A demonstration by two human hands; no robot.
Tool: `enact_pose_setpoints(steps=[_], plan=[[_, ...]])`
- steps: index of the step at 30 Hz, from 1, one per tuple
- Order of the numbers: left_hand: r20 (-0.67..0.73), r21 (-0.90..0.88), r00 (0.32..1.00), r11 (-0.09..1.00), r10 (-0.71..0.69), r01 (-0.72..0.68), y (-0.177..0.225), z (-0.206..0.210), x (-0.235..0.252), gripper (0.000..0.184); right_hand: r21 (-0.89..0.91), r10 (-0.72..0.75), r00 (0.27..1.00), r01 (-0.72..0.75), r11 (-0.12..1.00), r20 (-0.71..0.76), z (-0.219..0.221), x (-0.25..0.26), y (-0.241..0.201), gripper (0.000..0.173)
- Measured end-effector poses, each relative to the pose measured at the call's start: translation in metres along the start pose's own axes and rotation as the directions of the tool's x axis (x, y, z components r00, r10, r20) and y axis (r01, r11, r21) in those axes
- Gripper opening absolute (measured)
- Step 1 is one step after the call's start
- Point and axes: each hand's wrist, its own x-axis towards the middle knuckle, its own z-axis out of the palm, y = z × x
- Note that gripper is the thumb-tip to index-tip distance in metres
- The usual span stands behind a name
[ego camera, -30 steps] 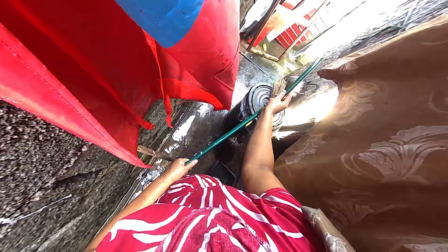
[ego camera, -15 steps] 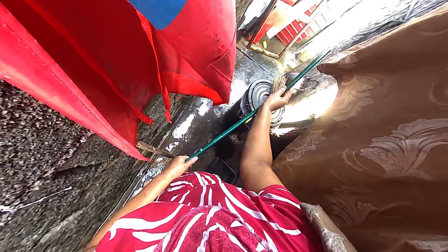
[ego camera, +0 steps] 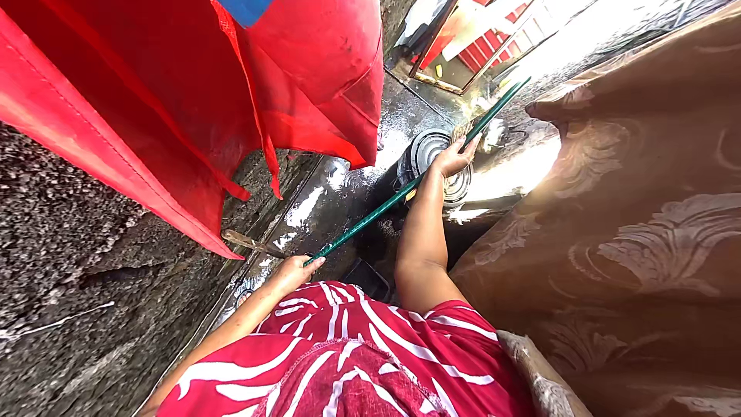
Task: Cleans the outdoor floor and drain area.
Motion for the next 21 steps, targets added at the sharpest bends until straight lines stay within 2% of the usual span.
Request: enact_pose_setpoints(steps=[11, 21], plan=[[-0.002, 0.026, 1.0, 1.0, 0.004, -0.004, -0.005, 0.001, -0.001, 0.064, 0.09, -0.01, 0.995, 0.001, 0.996, 0.104, 0.006, 0.004, 0.015, 0.048], [-0.007, 0.036, 1.0, 0.999, -0.008, 0.008, -0.007, -0.004, -0.007, 0.064, 0.078, 0.114, 0.977, -0.13, 0.989, 0.183, 0.009, 0.003, 0.027, 0.047]])
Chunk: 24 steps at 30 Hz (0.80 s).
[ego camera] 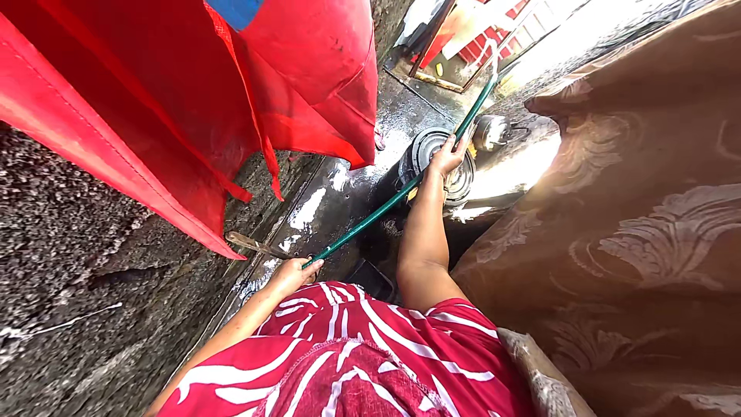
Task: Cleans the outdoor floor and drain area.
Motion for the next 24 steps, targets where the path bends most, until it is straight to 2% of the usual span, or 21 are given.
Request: enact_pose_setpoints(steps=[7, 17, 24], plan=[[-0.003, -0.015, 1.0, 1.0, -0.008, 0.008, -0.009, -0.001, 0.002, 0.064, -0.045, 0.029, 1.0, -0.029, 0.999, -0.009, 0.004, -0.006, 0.002, 0.047], [-0.011, -0.017, 1.0, 1.0, -0.024, 0.024, -0.014, -0.004, -0.001, 0.063, -0.004, 0.081, 0.99, -0.081, 0.997, 0.115, 0.014, -0.012, 0.01, 0.047], [-0.043, -0.031, 0.997, 0.998, -0.059, 0.058, -0.011, -0.006, -0.003, 0.064, 0.021, 0.013, 0.999, -0.014, 1.0, 0.03, 0.019, -0.022, 0.0, 0.047]])
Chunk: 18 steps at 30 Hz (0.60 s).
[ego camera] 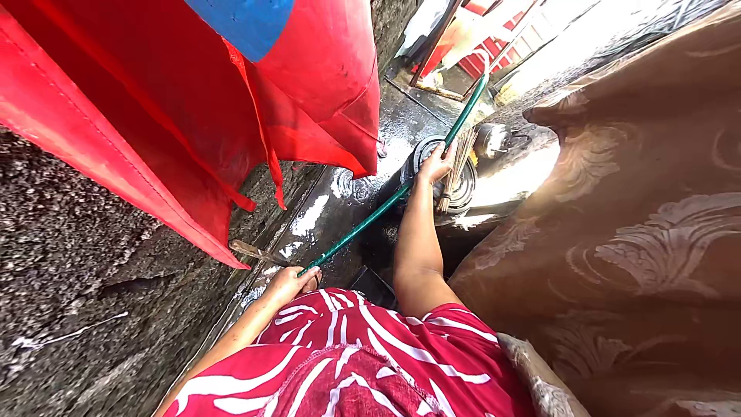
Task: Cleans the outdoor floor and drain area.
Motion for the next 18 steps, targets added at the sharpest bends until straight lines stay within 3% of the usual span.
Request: enact_pose_setpoints(steps=[11, 18], plan=[[-0.015, 0.007, 1.0, 1.0, -0.019, 0.019, 0.005, 0.001, -0.002, 0.063, 0.154, -0.036, 0.999, 0.041, 0.987, -0.036, -0.003, -0.008, -0.017, 0.047], [-0.013, 0.004, 1.0, 1.0, -0.017, 0.017, 0.004, 0.001, -0.002, 0.064, 0.162, -0.007, 0.998, 0.016, 0.987, -0.056, -0.008, -0.006, -0.013, 0.047]])
